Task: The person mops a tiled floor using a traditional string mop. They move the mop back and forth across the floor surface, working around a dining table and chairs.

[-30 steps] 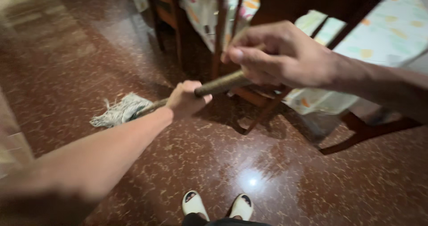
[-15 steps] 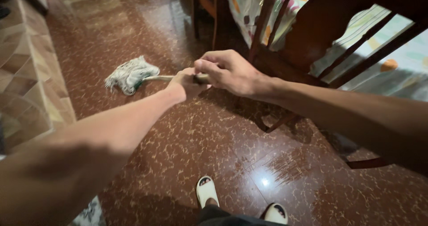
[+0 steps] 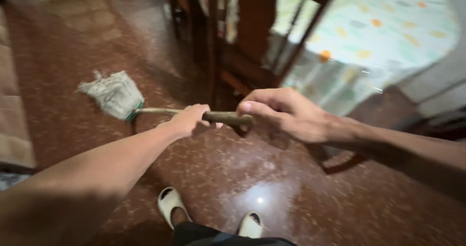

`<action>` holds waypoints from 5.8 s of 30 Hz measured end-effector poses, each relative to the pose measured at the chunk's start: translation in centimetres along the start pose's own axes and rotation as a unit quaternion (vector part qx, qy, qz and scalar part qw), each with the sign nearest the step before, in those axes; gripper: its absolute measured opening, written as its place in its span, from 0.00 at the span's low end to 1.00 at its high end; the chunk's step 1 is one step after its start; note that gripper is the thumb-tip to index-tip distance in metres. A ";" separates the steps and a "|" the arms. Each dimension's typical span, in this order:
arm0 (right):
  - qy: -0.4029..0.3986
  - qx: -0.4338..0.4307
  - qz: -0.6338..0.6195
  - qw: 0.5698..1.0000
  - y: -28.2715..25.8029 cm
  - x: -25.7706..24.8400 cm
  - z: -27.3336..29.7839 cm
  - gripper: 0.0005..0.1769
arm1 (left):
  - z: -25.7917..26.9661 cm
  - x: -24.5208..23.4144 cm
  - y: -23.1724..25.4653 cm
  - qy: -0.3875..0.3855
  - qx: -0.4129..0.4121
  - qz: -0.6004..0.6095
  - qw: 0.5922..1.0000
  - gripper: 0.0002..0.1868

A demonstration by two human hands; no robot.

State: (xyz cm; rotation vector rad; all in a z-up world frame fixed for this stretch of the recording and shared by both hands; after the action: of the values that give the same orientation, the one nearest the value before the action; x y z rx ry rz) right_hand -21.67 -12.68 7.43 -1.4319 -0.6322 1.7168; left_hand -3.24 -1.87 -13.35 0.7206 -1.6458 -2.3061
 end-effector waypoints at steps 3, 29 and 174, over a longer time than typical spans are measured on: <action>0.012 -0.008 0.064 0.998 0.6 -4.8 6.3 0.21 | 1.7 5.5 2.8 -0.030 -0.034 -0.097 0.994 0.18; 0.024 -0.109 -0.001 0.994 -8.1 5.1 -4.6 0.18 | 3.8 -8.3 -2.6 0.115 0.074 -0.309 0.941 0.24; 0.017 -0.439 -0.052 0.897 10.8 -15.2 52.3 0.14 | 23.8 54.3 22.8 0.393 0.174 -0.102 0.897 0.15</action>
State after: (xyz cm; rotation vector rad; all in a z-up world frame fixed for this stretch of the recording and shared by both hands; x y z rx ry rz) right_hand -74.27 -25.33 19.90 -1.9584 -1.5653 1.3459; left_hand -64.09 -14.39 -0.34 1.6925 -1.6008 -1.4592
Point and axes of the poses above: each hand's wrist, its own z-axis away from the middle knuckle, its own x-axis out of the palm, y = z × x, the point moved 6 cm from there along -z, towards the middle knuckle, and after that the axes turned 5 degrees about y, right-handed, at the moved point
